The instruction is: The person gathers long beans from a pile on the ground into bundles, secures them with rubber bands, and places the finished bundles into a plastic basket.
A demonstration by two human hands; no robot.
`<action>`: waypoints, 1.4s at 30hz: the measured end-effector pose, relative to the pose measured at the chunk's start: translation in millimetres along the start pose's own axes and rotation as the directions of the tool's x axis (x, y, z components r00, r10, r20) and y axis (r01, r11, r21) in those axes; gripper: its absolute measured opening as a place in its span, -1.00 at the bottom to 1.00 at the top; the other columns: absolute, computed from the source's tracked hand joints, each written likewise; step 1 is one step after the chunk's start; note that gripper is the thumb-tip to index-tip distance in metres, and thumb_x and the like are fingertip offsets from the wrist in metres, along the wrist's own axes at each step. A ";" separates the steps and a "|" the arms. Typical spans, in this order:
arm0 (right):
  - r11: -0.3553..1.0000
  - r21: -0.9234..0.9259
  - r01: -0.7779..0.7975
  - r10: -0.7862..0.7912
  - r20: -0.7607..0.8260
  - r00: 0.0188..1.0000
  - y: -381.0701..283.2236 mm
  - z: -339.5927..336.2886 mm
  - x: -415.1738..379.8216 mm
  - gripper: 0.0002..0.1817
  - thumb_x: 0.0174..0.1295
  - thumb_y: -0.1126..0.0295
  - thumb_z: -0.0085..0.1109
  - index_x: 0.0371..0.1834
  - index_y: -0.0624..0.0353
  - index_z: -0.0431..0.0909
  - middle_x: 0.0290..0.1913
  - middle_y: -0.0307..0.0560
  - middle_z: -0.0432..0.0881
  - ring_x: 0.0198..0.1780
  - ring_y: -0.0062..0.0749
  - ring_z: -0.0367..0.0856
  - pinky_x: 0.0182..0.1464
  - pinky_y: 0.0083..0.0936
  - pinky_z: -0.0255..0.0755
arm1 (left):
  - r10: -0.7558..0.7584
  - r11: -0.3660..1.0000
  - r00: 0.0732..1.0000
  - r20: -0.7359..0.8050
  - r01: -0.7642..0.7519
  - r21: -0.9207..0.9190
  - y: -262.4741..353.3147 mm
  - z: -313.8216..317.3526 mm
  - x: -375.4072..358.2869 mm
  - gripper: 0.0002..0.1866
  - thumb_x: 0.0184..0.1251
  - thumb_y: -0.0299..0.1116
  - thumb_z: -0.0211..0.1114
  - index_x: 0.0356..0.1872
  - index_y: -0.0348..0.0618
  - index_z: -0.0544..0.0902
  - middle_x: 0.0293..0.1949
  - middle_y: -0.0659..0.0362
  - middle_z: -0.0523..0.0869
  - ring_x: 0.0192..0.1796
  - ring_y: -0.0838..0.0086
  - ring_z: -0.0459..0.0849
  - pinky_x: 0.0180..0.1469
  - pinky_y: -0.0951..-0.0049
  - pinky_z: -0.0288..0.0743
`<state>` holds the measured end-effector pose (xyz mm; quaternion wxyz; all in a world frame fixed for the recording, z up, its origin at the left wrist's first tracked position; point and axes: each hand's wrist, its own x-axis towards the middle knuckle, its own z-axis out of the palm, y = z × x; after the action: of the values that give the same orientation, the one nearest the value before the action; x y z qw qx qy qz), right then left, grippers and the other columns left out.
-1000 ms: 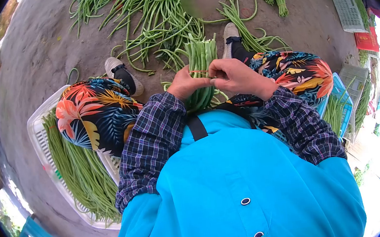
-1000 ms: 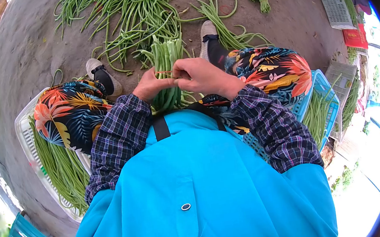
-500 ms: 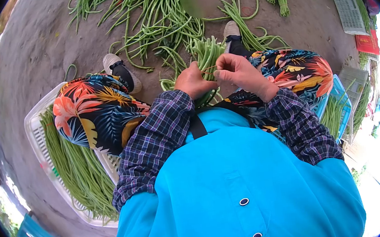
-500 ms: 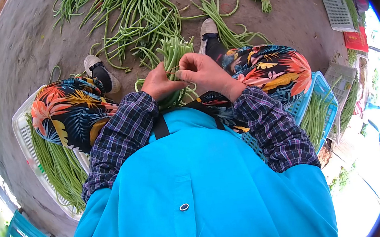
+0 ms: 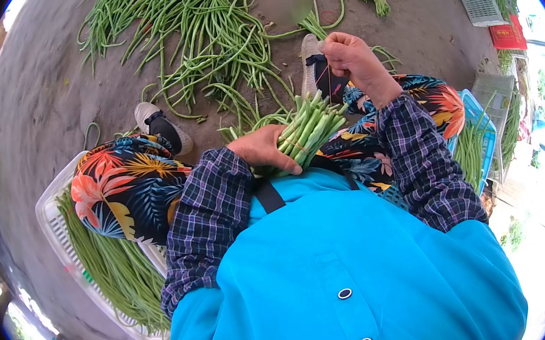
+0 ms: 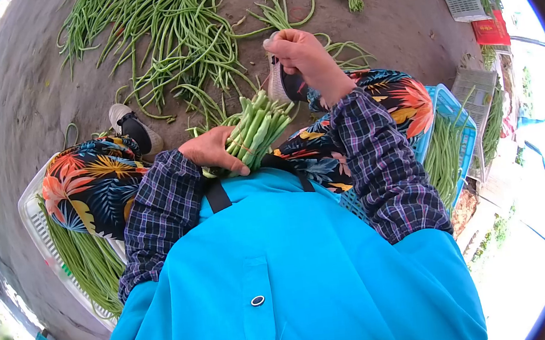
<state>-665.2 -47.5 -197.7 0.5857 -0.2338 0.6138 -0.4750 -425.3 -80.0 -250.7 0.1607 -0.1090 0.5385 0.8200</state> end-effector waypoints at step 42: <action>0.883 -0.395 -0.256 0.159 -0.260 0.952 -48.2 -218.6 156.4 -0.75 0.18 0.31 0.11 -0.14 0.17 0.60 -0.61 -0.38 0.41 -0.62 -0.73 0.23 -0.61 -0.72 0.10 | -0.318 0.948 0.947 0.041 0.317 0.026 8.5 -25.7 41.8 -0.29 -0.27 -0.09 0.53 -0.03 -0.28 0.54 -0.11 0.04 0.66 -0.06 0.32 0.60 0.07 0.43 0.39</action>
<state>-915.9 -133.0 -264.2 0.4968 -0.2338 0.7848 -0.2874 -467.1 -100.6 -268.4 0.3035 -0.1744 0.5178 0.7806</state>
